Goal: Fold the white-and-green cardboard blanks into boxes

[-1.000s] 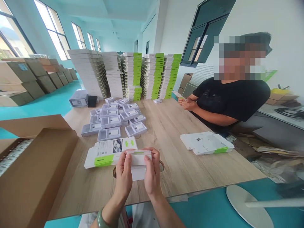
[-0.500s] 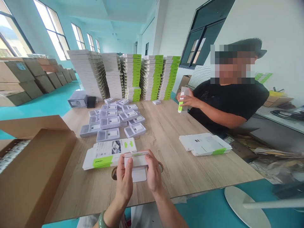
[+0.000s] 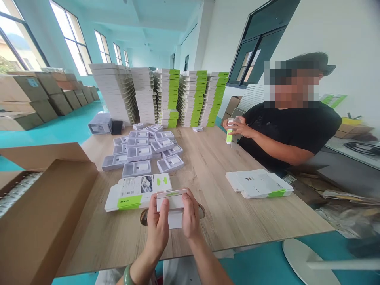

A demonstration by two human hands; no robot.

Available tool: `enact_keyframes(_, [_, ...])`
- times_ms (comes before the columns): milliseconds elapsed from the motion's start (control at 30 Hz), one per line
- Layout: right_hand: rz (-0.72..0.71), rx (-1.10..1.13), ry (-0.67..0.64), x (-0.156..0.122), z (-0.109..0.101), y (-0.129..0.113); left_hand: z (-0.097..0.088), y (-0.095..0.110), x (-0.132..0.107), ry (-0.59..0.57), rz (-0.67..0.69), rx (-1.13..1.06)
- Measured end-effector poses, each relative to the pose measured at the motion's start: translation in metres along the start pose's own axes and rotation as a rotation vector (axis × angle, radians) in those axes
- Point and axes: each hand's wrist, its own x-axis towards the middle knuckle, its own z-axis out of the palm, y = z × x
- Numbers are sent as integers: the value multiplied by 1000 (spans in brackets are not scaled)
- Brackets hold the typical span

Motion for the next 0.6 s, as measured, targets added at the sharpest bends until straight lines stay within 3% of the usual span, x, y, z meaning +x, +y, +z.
enact_keyframes(300, [15, 13, -14, 2, -2, 3, 0, -4, -2, 16, -2, 66])
enact_keyframes(600, [70, 145, -57, 11, -5, -3, -3, 2, 8, -70, -21, 77])
